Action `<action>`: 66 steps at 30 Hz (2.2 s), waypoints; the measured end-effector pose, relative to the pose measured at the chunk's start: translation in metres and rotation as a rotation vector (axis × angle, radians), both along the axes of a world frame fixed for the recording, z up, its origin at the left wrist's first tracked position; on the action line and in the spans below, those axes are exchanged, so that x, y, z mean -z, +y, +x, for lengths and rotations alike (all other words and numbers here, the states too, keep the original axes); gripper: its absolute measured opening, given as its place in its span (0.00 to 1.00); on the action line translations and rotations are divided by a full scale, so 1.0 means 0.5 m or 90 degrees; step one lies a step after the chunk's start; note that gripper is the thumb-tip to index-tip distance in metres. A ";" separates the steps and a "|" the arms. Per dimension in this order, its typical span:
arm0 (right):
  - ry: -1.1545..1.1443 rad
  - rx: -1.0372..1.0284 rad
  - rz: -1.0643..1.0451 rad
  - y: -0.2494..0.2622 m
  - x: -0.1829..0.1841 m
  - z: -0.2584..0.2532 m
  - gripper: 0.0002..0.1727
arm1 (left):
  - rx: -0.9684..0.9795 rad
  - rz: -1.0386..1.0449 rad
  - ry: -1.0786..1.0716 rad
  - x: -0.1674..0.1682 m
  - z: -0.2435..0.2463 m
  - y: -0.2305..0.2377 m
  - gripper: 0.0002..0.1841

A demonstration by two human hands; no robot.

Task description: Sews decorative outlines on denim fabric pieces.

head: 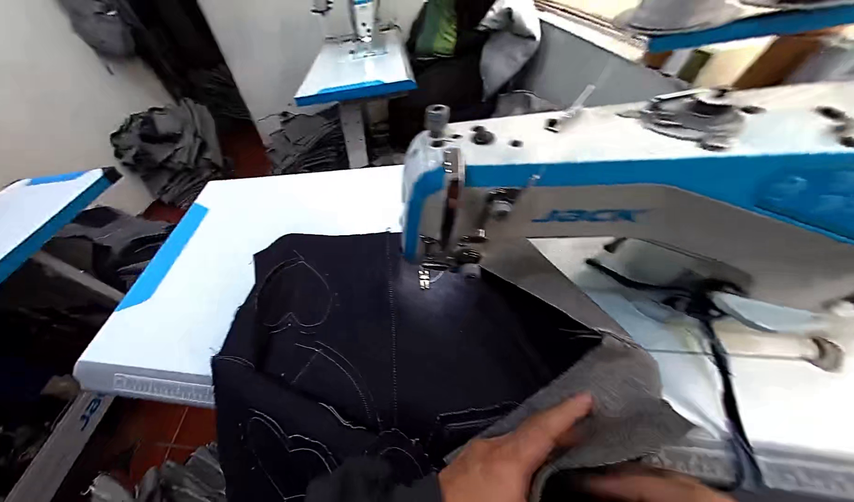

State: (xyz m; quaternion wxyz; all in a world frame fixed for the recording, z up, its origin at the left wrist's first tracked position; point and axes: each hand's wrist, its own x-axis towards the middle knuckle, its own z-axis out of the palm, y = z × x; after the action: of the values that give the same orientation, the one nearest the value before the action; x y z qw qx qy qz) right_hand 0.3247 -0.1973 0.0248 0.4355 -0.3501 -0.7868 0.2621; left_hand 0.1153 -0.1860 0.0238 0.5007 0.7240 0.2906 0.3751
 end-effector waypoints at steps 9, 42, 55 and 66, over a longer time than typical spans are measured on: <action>0.006 -0.071 -0.280 0.196 0.014 -0.145 0.32 | -0.312 -0.269 -0.110 -0.002 -0.225 0.098 0.21; -0.255 0.020 -0.121 0.309 0.145 -0.202 0.28 | -0.303 -0.046 0.423 0.072 -0.363 0.258 0.15; -0.386 0.020 0.287 0.297 0.112 -0.233 0.21 | -0.488 0.075 0.469 0.060 -0.359 0.221 0.14; -0.318 -0.054 0.278 0.381 0.189 -0.296 0.26 | -0.485 0.324 0.360 0.086 -0.267 0.191 0.09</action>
State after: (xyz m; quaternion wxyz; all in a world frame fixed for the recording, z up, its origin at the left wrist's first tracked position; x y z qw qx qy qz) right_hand 0.1766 -0.0067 -0.0699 0.2829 -0.2687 -0.9207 0.0111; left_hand -0.0183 -0.0907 -0.0190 0.0398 0.7384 0.5561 0.3794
